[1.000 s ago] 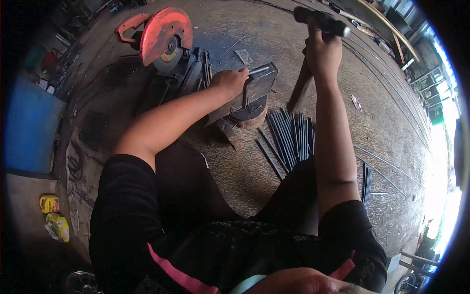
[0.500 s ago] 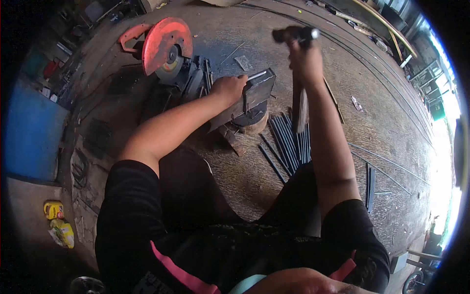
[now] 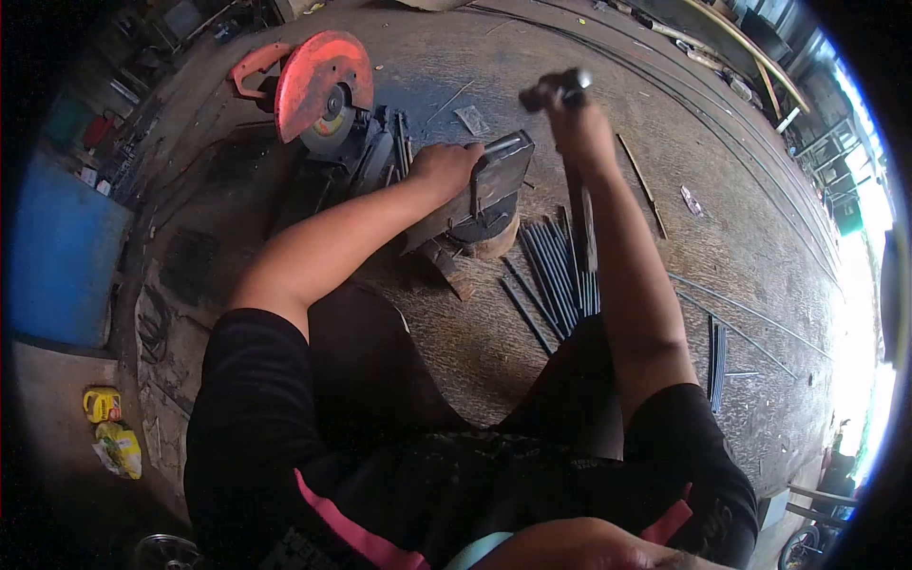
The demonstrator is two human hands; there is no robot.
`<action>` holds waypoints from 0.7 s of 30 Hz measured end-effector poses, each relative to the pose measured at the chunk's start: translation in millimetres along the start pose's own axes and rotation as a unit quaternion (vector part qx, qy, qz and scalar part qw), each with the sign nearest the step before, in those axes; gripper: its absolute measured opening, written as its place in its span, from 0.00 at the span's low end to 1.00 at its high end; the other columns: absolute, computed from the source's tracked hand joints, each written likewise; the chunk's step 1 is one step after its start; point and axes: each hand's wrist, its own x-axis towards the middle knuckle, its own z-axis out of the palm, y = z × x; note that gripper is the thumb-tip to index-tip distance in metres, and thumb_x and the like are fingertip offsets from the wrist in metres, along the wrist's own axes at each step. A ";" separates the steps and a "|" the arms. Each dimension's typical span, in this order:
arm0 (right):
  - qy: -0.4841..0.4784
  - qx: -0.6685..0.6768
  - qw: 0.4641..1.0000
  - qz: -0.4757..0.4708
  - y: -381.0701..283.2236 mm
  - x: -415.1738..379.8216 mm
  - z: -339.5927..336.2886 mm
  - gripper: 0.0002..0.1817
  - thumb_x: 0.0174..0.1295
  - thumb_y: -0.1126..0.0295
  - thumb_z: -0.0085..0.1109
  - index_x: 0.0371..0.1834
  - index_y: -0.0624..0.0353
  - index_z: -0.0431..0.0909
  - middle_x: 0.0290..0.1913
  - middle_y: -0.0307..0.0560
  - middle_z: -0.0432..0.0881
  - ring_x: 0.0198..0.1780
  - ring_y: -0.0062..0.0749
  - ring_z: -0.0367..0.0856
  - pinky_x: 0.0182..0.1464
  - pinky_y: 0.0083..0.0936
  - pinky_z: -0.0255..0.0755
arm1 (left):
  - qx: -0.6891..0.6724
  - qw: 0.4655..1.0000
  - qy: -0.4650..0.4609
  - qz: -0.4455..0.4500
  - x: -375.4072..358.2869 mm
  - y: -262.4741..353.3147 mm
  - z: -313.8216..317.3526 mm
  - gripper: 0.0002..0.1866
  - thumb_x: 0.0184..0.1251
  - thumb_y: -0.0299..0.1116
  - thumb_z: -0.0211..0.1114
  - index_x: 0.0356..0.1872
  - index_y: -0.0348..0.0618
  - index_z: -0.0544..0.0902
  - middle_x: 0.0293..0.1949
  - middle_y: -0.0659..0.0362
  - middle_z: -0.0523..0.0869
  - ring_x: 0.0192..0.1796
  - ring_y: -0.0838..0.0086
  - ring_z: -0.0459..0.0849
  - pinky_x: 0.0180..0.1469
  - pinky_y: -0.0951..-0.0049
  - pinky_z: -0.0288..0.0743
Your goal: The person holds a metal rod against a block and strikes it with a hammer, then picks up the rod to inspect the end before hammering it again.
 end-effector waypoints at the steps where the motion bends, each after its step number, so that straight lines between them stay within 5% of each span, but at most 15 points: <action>1: 0.044 0.040 0.998 0.006 -9.7 1.9 -8.2 0.30 0.61 0.43 0.57 0.52 0.59 0.77 0.45 0.64 0.83 0.53 0.59 0.80 0.53 0.44 0.73 | -0.010 1.000 0.000 0.005 1.8 -2.0 2.2 0.11 0.65 0.30 0.49 0.46 0.44 0.77 0.31 0.47 0.86 0.36 0.52 0.87 0.36 0.51 0.79; 6: 0.162 0.151 0.971 -0.093 -23.3 -1.5 -14.3 0.26 0.64 0.47 0.55 0.49 0.62 0.77 0.41 0.65 0.83 0.48 0.61 0.81 0.50 0.44 0.74 | -0.044 0.999 -0.005 0.004 2.9 -3.9 5.9 0.10 0.66 0.30 0.48 0.43 0.44 0.76 0.32 0.48 0.87 0.38 0.52 0.87 0.37 0.51 0.79; 9: 0.062 0.037 0.997 -0.012 15.3 -1.2 24.7 0.26 0.64 0.48 0.54 0.48 0.63 0.77 0.45 0.68 0.82 0.51 0.61 0.80 0.53 0.46 0.73 | -0.056 0.998 -0.007 -0.008 3.4 -3.5 11.7 0.11 0.71 0.37 0.49 0.43 0.43 0.77 0.34 0.44 0.85 0.40 0.48 0.85 0.39 0.48 0.76; 10: -0.038 -0.102 0.994 0.021 52.6 8.9 54.9 0.29 0.63 0.45 0.52 0.51 0.63 0.76 0.50 0.68 0.80 0.55 0.60 0.78 0.57 0.47 0.70 | -0.056 0.998 -0.013 -0.026 2.3 -4.2 8.6 0.12 0.71 0.36 0.48 0.44 0.42 0.77 0.35 0.44 0.85 0.41 0.49 0.85 0.40 0.48 0.76; 14: -0.091 -0.029 0.992 0.088 36.5 -2.1 35.0 0.33 0.62 0.43 0.52 0.58 0.63 0.73 0.53 0.67 0.79 0.60 0.59 0.74 0.62 0.42 0.67 | -0.033 0.998 -0.036 -0.038 0.9 -19.6 8.3 0.14 0.70 0.34 0.47 0.48 0.40 0.77 0.35 0.44 0.86 0.41 0.49 0.85 0.41 0.48 0.77; 16: -0.040 -0.070 0.996 0.046 35.2 4.2 30.7 0.33 0.62 0.42 0.53 0.55 0.63 0.76 0.51 0.67 0.80 0.58 0.59 0.76 0.60 0.42 0.69 | -0.023 0.998 -0.042 -0.042 -0.8 -21.3 9.9 0.14 0.70 0.35 0.48 0.48 0.40 0.77 0.35 0.43 0.85 0.41 0.48 0.85 0.41 0.48 0.77; 20: 0.056 0.065 0.996 0.009 22.4 19.0 8.1 0.31 0.62 0.43 0.55 0.49 0.63 0.78 0.39 0.64 0.84 0.45 0.54 0.84 0.47 0.41 0.76 | -0.066 0.996 -0.028 -0.050 -5.9 -13.9 -6.8 0.14 0.72 0.37 0.48 0.49 0.40 0.76 0.35 0.41 0.85 0.41 0.46 0.85 0.42 0.48 0.77; 21: 0.062 0.115 0.991 -0.001 11.2 13.7 -0.7 0.27 0.63 0.46 0.56 0.47 0.63 0.78 0.30 0.52 0.79 0.32 0.39 0.80 0.34 0.33 0.73 | -0.069 0.996 -0.030 -0.051 -4.8 -11.2 -6.2 0.14 0.72 0.37 0.48 0.49 0.40 0.76 0.35 0.41 0.85 0.41 0.46 0.85 0.42 0.48 0.77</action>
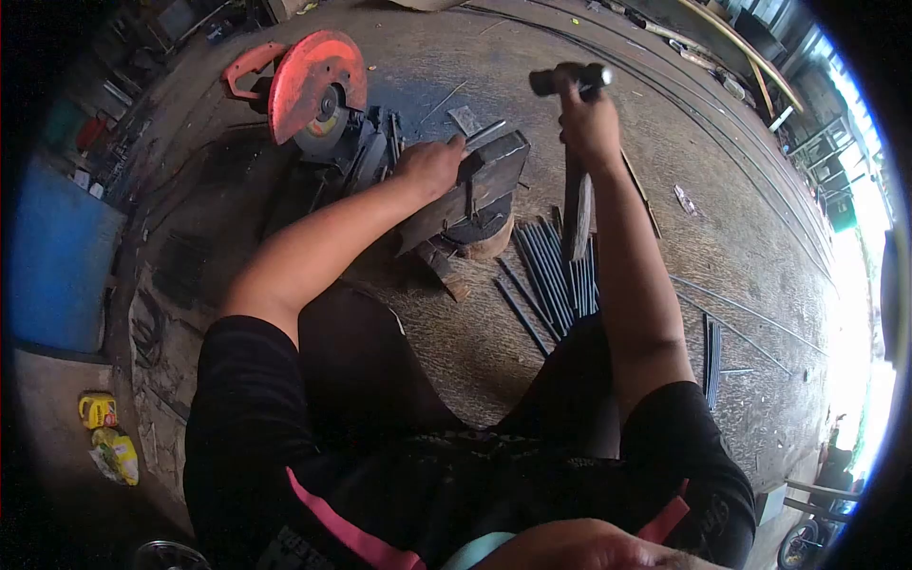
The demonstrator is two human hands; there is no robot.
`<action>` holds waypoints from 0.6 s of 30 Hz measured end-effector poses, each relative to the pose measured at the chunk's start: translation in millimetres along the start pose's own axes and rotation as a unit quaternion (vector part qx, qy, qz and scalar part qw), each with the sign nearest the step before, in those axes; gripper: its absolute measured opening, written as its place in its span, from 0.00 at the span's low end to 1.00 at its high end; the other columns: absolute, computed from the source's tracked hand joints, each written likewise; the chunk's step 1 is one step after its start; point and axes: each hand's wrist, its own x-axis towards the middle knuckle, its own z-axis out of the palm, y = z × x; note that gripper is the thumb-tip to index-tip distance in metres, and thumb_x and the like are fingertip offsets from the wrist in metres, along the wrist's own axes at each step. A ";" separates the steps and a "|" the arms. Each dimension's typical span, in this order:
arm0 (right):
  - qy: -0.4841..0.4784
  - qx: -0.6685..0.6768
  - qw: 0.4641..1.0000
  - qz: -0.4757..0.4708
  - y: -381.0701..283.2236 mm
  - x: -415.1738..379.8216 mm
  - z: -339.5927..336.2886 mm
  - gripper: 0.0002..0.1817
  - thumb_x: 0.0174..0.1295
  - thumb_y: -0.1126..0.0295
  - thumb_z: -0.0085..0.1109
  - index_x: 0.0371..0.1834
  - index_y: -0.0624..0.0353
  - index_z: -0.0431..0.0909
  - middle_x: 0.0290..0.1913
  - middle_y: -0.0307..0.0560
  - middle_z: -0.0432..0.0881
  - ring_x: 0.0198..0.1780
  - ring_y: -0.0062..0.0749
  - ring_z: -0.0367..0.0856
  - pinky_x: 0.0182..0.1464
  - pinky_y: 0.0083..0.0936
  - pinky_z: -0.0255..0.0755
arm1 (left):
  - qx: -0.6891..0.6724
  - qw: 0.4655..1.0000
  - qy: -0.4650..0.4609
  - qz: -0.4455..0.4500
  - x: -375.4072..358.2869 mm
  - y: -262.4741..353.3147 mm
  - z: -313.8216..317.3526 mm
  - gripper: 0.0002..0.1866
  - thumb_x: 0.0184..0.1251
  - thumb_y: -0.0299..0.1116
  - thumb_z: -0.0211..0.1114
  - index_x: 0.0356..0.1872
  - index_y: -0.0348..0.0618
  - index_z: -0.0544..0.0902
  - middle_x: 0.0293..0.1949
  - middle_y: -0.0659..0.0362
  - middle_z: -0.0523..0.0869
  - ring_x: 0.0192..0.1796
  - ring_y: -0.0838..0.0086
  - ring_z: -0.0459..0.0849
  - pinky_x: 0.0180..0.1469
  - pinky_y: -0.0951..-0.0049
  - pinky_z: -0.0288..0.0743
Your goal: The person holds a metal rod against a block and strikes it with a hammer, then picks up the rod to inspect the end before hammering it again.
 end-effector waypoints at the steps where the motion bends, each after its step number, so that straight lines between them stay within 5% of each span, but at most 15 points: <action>1: 0.005 0.051 0.999 -0.007 -18.3 -7.6 -8.5 0.24 0.64 0.49 0.58 0.46 0.62 0.78 0.20 0.39 0.75 0.19 0.24 0.76 0.22 0.24 0.71 | -0.018 1.000 -0.003 0.000 1.9 3.0 1.7 0.15 0.73 0.38 0.48 0.48 0.39 0.76 0.36 0.41 0.85 0.42 0.46 0.85 0.43 0.47 0.76; 10: -0.029 0.054 0.998 -0.010 -57.7 -24.7 -27.8 0.27 0.63 0.45 0.60 0.48 0.60 0.79 0.22 0.43 0.78 0.21 0.25 0.79 0.25 0.26 0.73 | -0.098 0.993 -0.060 -0.027 14.3 -2.5 25.5 0.24 0.75 0.47 0.44 0.40 0.36 0.81 0.38 0.41 0.85 0.44 0.43 0.83 0.47 0.47 0.74; 13: 0.013 0.074 0.996 -0.048 -59.5 -25.0 -20.8 0.26 0.63 0.47 0.59 0.48 0.61 0.79 0.26 0.50 0.82 0.26 0.36 0.83 0.29 0.29 0.75 | -0.124 0.988 -0.075 -0.050 16.4 -6.4 24.9 0.26 0.76 0.47 0.42 0.39 0.34 0.82 0.39 0.40 0.85 0.45 0.41 0.83 0.48 0.47 0.74; 15: 0.058 0.074 0.988 -0.125 -29.5 -14.8 4.1 0.23 0.63 0.50 0.59 0.47 0.61 0.79 0.33 0.60 0.84 0.36 0.52 0.86 0.37 0.36 0.77 | -0.137 0.984 -0.091 -0.075 14.6 -2.5 14.9 0.27 0.76 0.47 0.42 0.40 0.32 0.82 0.39 0.39 0.85 0.45 0.41 0.82 0.49 0.47 0.74; 16: 0.047 -0.037 0.994 -0.087 -18.1 -20.6 13.1 0.24 0.62 0.49 0.58 0.49 0.59 0.78 0.40 0.65 0.84 0.47 0.62 0.82 0.47 0.42 0.77 | -0.128 0.984 -0.104 -0.071 13.6 0.6 9.3 0.27 0.76 0.47 0.42 0.39 0.32 0.83 0.39 0.38 0.84 0.45 0.41 0.82 0.49 0.48 0.74; 18: -0.113 -0.212 0.971 0.013 23.6 -18.0 44.9 0.31 0.60 0.43 0.55 0.56 0.57 0.74 0.49 0.64 0.81 0.56 0.60 0.77 0.58 0.44 0.71 | -0.117 0.985 -0.110 -0.065 14.6 2.6 11.5 0.27 0.76 0.47 0.42 0.38 0.32 0.83 0.39 0.37 0.84 0.45 0.41 0.82 0.50 0.48 0.74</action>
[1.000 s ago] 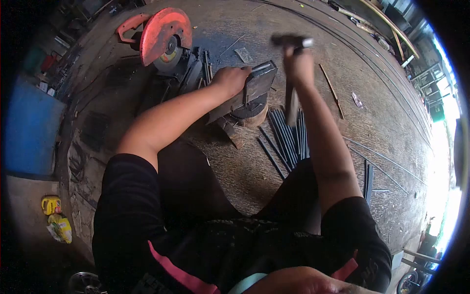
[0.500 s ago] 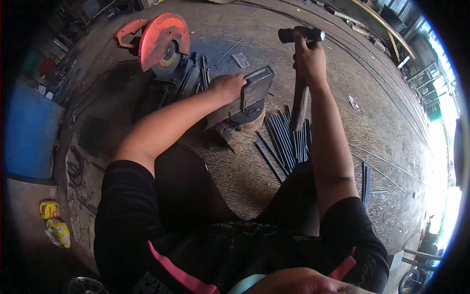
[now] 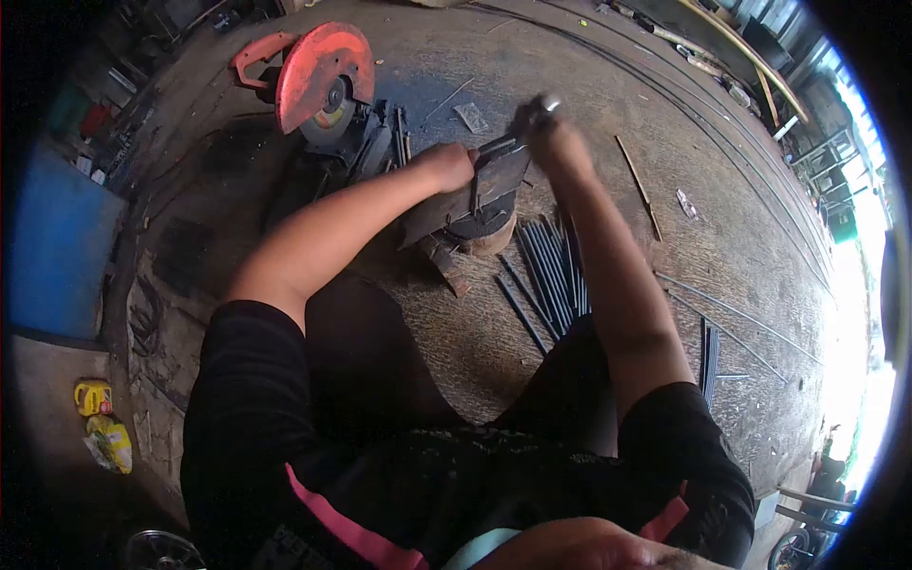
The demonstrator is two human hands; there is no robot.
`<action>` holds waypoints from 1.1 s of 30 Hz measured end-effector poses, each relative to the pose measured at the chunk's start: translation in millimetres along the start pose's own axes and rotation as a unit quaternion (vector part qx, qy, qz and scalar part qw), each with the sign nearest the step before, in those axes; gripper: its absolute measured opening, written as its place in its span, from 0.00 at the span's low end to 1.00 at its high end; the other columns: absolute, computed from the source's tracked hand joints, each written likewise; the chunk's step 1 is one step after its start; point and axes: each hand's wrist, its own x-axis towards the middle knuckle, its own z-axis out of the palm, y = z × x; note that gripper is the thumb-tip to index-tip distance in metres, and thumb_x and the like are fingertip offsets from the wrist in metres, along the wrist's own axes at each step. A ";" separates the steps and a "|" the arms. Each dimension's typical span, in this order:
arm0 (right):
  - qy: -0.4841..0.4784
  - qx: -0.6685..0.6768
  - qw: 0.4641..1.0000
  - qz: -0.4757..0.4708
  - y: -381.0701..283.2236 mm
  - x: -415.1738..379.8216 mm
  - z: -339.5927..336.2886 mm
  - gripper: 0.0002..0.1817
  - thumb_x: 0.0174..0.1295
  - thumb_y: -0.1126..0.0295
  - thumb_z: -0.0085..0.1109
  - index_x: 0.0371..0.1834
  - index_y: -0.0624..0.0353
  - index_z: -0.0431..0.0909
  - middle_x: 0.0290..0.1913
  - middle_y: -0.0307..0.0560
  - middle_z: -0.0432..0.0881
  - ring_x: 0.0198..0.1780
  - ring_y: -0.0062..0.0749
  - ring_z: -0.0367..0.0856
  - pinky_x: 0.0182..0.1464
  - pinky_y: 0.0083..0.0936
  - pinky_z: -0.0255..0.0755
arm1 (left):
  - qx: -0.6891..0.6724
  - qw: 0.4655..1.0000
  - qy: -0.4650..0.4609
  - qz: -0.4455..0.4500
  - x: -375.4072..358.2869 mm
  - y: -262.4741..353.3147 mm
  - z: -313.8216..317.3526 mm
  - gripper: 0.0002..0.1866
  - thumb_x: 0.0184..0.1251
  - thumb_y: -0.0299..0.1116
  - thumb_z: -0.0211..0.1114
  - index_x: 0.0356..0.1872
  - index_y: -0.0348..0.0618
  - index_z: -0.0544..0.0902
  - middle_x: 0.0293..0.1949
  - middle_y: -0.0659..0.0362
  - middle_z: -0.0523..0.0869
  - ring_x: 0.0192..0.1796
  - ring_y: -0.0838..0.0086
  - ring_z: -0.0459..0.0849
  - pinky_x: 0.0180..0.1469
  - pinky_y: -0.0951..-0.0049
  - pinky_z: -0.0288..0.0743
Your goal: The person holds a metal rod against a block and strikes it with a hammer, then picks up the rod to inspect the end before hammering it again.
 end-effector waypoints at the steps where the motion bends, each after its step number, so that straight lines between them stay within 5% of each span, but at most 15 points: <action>1: -0.029 0.011 1.000 0.002 7.4 -10.2 1.8 0.31 0.60 0.43 0.55 0.55 0.57 0.75 0.53 0.64 0.80 0.58 0.60 0.76 0.60 0.44 0.70 | 0.001 0.999 0.027 -0.017 6.8 -7.6 13.9 0.27 0.76 0.47 0.43 0.38 0.32 0.83 0.39 0.36 0.84 0.45 0.41 0.83 0.50 0.48 0.74; 4: -0.047 0.018 0.999 0.007 0.2 -13.7 -15.4 0.31 0.60 0.43 0.54 0.54 0.58 0.76 0.52 0.62 0.81 0.58 0.58 0.76 0.60 0.42 0.70 | 0.004 0.998 0.053 -0.033 6.1 -11.9 12.7 0.28 0.76 0.47 0.43 0.38 0.32 0.83 0.38 0.35 0.84 0.45 0.41 0.83 0.50 0.48 0.74; 7: 0.061 0.039 0.997 0.016 -24.2 -10.9 -50.6 0.29 0.61 0.43 0.55 0.50 0.59 0.78 0.46 0.65 0.82 0.52 0.60 0.80 0.53 0.44 0.73 | 0.013 0.999 0.051 -0.012 4.4 -10.1 11.9 0.27 0.76 0.47 0.42 0.38 0.32 0.83 0.38 0.36 0.84 0.44 0.41 0.83 0.50 0.47 0.74; 12: 0.200 0.247 0.943 -0.099 -45.3 -14.9 -81.1 0.26 0.62 0.47 0.59 0.47 0.61 0.78 0.41 0.65 0.84 0.47 0.60 0.82 0.47 0.45 0.74 | 0.000 0.998 0.068 0.002 -1.5 -0.9 10.0 0.27 0.76 0.46 0.42 0.38 0.34 0.83 0.40 0.39 0.84 0.45 0.42 0.83 0.49 0.48 0.75; 14: 0.181 0.231 0.952 -0.089 -35.7 -10.8 -65.9 0.25 0.62 0.49 0.59 0.48 0.61 0.77 0.40 0.64 0.84 0.47 0.60 0.82 0.48 0.44 0.75 | 0.012 0.998 0.057 0.009 -5.5 8.1 5.3 0.26 0.76 0.47 0.42 0.39 0.33 0.83 0.41 0.39 0.84 0.45 0.43 0.83 0.49 0.48 0.75; 17: 0.009 -0.061 0.998 -0.014 17.4 10.7 9.8 0.31 0.60 0.44 0.55 0.56 0.57 0.75 0.49 0.64 0.82 0.56 0.56 0.78 0.57 0.45 0.72 | 0.021 0.998 0.056 0.009 0.4 10.1 16.1 0.26 0.76 0.47 0.44 0.39 0.33 0.82 0.40 0.39 0.84 0.44 0.44 0.83 0.48 0.48 0.75; 21: -0.046 -0.013 0.999 0.024 8.1 -10.3 -23.3 0.32 0.58 0.40 0.54 0.53 0.57 0.77 0.52 0.64 0.80 0.59 0.55 0.76 0.60 0.42 0.69 | 0.047 0.997 0.055 0.011 -6.0 9.4 2.4 0.24 0.75 0.48 0.45 0.40 0.35 0.81 0.38 0.40 0.84 0.43 0.44 0.84 0.47 0.48 0.75; 25: 0.047 0.011 0.999 0.000 -8.8 4.9 -63.2 0.29 0.61 0.45 0.55 0.50 0.60 0.79 0.43 0.61 0.85 0.50 0.57 0.82 0.51 0.42 0.74 | 0.061 0.995 0.073 0.024 3.7 0.2 18.4 0.23 0.75 0.47 0.45 0.40 0.36 0.80 0.36 0.40 0.85 0.42 0.43 0.84 0.47 0.47 0.76; 29: 0.274 0.254 0.918 -0.130 -49.6 -18.7 -96.9 0.22 0.63 0.51 0.58 0.41 0.62 0.81 0.37 0.62 0.85 0.44 0.58 0.83 0.46 0.42 0.76 | 0.033 0.996 0.081 0.028 -2.7 4.7 11.5 0.24 0.76 0.47 0.44 0.41 0.35 0.80 0.37 0.40 0.85 0.42 0.44 0.84 0.45 0.47 0.76; 31: 0.266 0.307 0.905 -0.129 -40.6 -13.3 -79.0 0.22 0.63 0.51 0.58 0.41 0.63 0.81 0.38 0.62 0.85 0.45 0.57 0.84 0.46 0.40 0.76 | 0.037 0.996 0.076 0.023 -3.2 6.1 7.9 0.24 0.76 0.47 0.43 0.41 0.35 0.79 0.37 0.41 0.85 0.41 0.44 0.84 0.45 0.47 0.76; 33: 0.208 0.177 0.957 -0.101 -11.7 -0.3 -39.3 0.24 0.62 0.49 0.57 0.42 0.62 0.81 0.42 0.61 0.85 0.49 0.55 0.83 0.49 0.40 0.75 | 0.061 0.997 0.048 0.014 -2.7 10.1 5.8 0.25 0.76 0.46 0.43 0.39 0.34 0.81 0.38 0.40 0.85 0.42 0.44 0.84 0.46 0.48 0.77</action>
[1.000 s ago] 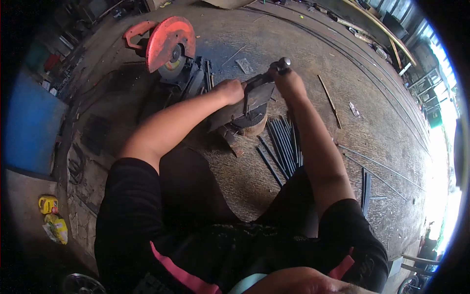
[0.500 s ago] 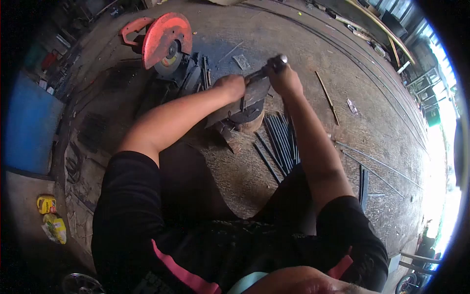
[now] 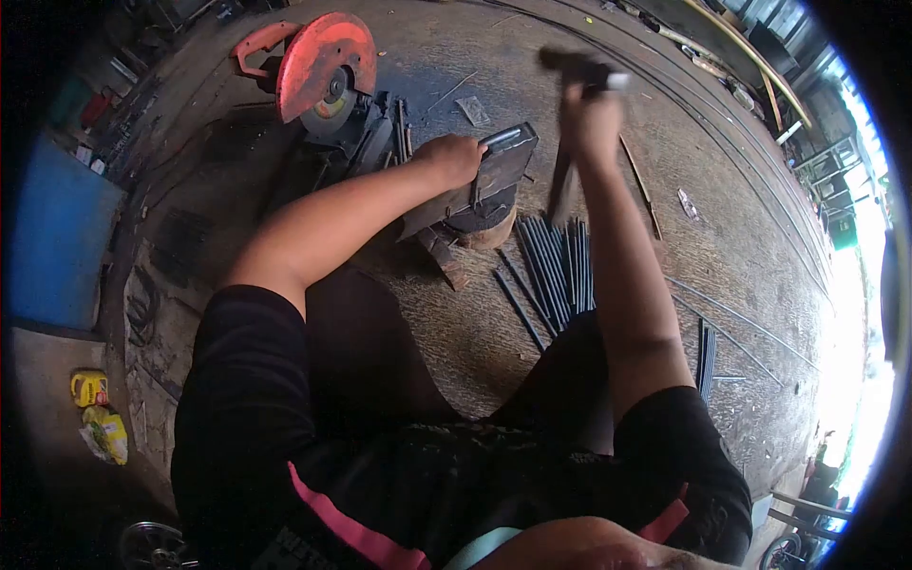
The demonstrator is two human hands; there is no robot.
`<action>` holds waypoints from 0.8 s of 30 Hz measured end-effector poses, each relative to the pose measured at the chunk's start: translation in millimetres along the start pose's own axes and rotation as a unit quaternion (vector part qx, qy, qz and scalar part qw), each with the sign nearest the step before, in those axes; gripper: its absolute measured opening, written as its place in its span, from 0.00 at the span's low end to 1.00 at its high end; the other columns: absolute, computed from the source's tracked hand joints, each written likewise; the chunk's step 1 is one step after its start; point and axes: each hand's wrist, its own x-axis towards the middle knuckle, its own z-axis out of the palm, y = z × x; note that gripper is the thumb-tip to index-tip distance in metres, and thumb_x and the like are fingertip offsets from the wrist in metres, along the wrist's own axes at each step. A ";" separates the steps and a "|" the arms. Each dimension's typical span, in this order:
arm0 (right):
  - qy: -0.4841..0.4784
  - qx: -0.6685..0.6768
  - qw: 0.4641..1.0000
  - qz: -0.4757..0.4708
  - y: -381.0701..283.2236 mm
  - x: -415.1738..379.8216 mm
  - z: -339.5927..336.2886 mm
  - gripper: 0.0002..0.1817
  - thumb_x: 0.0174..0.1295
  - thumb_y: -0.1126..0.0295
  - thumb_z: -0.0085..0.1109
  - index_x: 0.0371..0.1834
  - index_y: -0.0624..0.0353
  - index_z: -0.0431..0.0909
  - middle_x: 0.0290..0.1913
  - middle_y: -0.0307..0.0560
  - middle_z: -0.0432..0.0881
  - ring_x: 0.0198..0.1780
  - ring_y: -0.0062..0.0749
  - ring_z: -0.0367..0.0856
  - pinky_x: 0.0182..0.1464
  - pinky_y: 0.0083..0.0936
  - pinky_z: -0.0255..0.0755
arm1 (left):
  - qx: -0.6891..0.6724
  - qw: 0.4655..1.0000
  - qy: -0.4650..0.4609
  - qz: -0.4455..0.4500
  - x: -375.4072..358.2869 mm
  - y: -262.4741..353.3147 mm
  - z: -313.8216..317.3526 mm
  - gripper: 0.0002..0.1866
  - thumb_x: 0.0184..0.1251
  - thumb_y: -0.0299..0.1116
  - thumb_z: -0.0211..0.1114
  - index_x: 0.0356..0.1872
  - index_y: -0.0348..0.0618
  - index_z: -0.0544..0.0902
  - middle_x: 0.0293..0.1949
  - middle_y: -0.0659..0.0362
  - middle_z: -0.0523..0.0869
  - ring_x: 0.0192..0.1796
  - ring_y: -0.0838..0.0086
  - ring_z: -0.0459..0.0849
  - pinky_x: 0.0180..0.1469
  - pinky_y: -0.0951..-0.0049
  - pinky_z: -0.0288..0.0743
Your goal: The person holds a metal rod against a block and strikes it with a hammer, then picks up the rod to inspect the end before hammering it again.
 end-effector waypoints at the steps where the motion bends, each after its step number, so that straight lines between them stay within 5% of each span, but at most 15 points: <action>1: -0.092 -0.125 0.987 0.038 12.3 -14.8 10.4 0.25 0.61 0.48 0.56 0.43 0.62 0.81 0.43 0.62 0.84 0.51 0.55 0.82 0.51 0.41 0.74 | 0.000 1.000 0.001 0.002 2.4 0.8 3.0 0.25 0.76 0.46 0.43 0.39 0.34 0.81 0.38 0.40 0.85 0.42 0.44 0.84 0.46 0.48 0.77; 2: -0.181 -0.246 0.949 0.073 19.0 -26.6 19.8 0.26 0.61 0.47 0.56 0.45 0.62 0.81 0.45 0.64 0.83 0.53 0.55 0.81 0.52 0.42 0.74 | 0.000 1.000 -0.006 0.013 5.4 -1.0 7.8 0.25 0.75 0.45 0.44 0.38 0.34 0.82 0.38 0.39 0.85 0.43 0.44 0.84 0.47 0.49 0.77; 6: -0.241 -0.168 0.950 0.104 39.4 -16.5 16.0 0.28 0.60 0.45 0.54 0.47 0.60 0.80 0.46 0.67 0.82 0.55 0.56 0.79 0.55 0.42 0.72 | 0.000 1.000 -0.018 -0.001 -1.3 4.3 -4.1 0.24 0.74 0.44 0.46 0.36 0.34 0.85 0.39 0.38 0.85 0.45 0.44 0.84 0.49 0.51 0.77; 8: -0.185 -0.126 0.973 0.050 18.8 -8.9 -5.0 0.28 0.60 0.43 0.54 0.50 0.57 0.80 0.46 0.67 0.82 0.54 0.57 0.79 0.55 0.43 0.72 | 0.002 1.000 -0.011 0.025 2.5 0.0 1.4 0.23 0.75 0.44 0.46 0.39 0.34 0.82 0.36 0.39 0.85 0.41 0.44 0.85 0.45 0.50 0.78; 9: -0.166 -0.170 0.965 0.107 11.6 4.2 -7.6 0.28 0.61 0.43 0.54 0.51 0.56 0.80 0.45 0.65 0.82 0.52 0.57 0.80 0.53 0.44 0.73 | -0.001 0.999 0.032 0.020 2.1 -1.0 6.9 0.22 0.75 0.45 0.45 0.40 0.35 0.80 0.33 0.39 0.85 0.39 0.44 0.85 0.42 0.48 0.78; 14: 0.028 0.059 0.997 0.030 -43.8 14.2 -39.3 0.27 0.63 0.46 0.55 0.48 0.61 0.79 0.40 0.65 0.84 0.47 0.59 0.82 0.48 0.43 0.74 | -0.019 0.995 0.088 0.047 7.4 -8.5 17.2 0.19 0.75 0.46 0.44 0.42 0.38 0.72 0.28 0.41 0.84 0.32 0.44 0.84 0.35 0.45 0.77; 16: 0.022 0.079 0.995 0.058 -41.1 5.4 -31.6 0.27 0.63 0.46 0.55 0.48 0.61 0.79 0.41 0.64 0.84 0.48 0.59 0.82 0.50 0.43 0.74 | -0.012 0.995 0.072 0.073 8.4 -8.9 15.5 0.19 0.75 0.45 0.44 0.43 0.38 0.75 0.29 0.40 0.84 0.34 0.42 0.84 0.38 0.44 0.76; 20: -0.177 -0.210 0.959 0.071 30.8 -27.6 15.2 0.34 0.63 0.41 0.49 0.50 0.67 0.77 0.45 0.69 0.82 0.54 0.62 0.77 0.54 0.44 0.72 | -0.020 0.993 0.090 0.078 9.9 -3.7 14.6 0.20 0.75 0.44 0.44 0.41 0.37 0.77 0.30 0.39 0.84 0.37 0.41 0.83 0.42 0.45 0.76; 24: -0.201 -0.181 0.957 0.101 21.8 -16.3 -2.3 0.30 0.62 0.42 0.51 0.48 0.60 0.80 0.45 0.67 0.82 0.52 0.60 0.79 0.54 0.45 0.72 | -0.047 0.998 0.028 0.025 9.8 -2.4 13.5 0.23 0.75 0.43 0.44 0.39 0.33 0.82 0.39 0.36 0.83 0.44 0.42 0.82 0.50 0.48 0.74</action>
